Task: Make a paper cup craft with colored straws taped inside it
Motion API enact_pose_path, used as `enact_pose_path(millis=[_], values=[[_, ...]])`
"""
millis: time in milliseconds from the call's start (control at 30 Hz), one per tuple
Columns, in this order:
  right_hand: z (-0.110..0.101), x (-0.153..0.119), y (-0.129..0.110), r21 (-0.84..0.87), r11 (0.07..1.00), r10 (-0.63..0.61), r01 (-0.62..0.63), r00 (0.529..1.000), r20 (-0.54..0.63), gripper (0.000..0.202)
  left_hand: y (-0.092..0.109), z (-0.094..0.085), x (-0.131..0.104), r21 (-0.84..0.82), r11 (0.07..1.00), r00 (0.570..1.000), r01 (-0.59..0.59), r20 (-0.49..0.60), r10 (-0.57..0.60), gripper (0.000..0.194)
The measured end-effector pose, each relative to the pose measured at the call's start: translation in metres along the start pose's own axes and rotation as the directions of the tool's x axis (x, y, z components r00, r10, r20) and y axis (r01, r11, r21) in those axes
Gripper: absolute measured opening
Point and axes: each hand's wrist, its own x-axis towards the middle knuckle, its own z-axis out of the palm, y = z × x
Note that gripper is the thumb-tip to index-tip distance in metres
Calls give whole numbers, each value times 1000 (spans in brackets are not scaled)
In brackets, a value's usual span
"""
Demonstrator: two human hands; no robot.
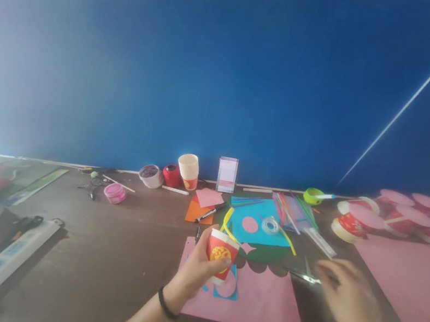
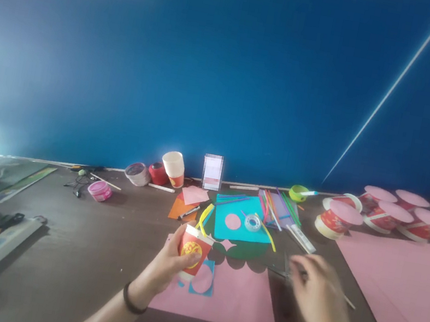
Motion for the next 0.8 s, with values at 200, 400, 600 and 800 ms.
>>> enact_pose_path(millis=[200,400,600,800], values=[[-13,18,-140,251,915,-310,317,948,-68,13,-7,18,-4,308,944,985,-119,-87,152,71],[-4,22,-143,334,901,-271,276,960,-64,13,-13,13,-5,430,873,928,-229,-173,329,71],[-6,10,-10,-113,981,186,-157,926,328,20,0,-3,-5,21,999,987,-43,-155,46,70],[1,-18,32,-252,952,266,-171,870,414,56,1,7,-1,-30,999,994,-31,-104,28,65]])
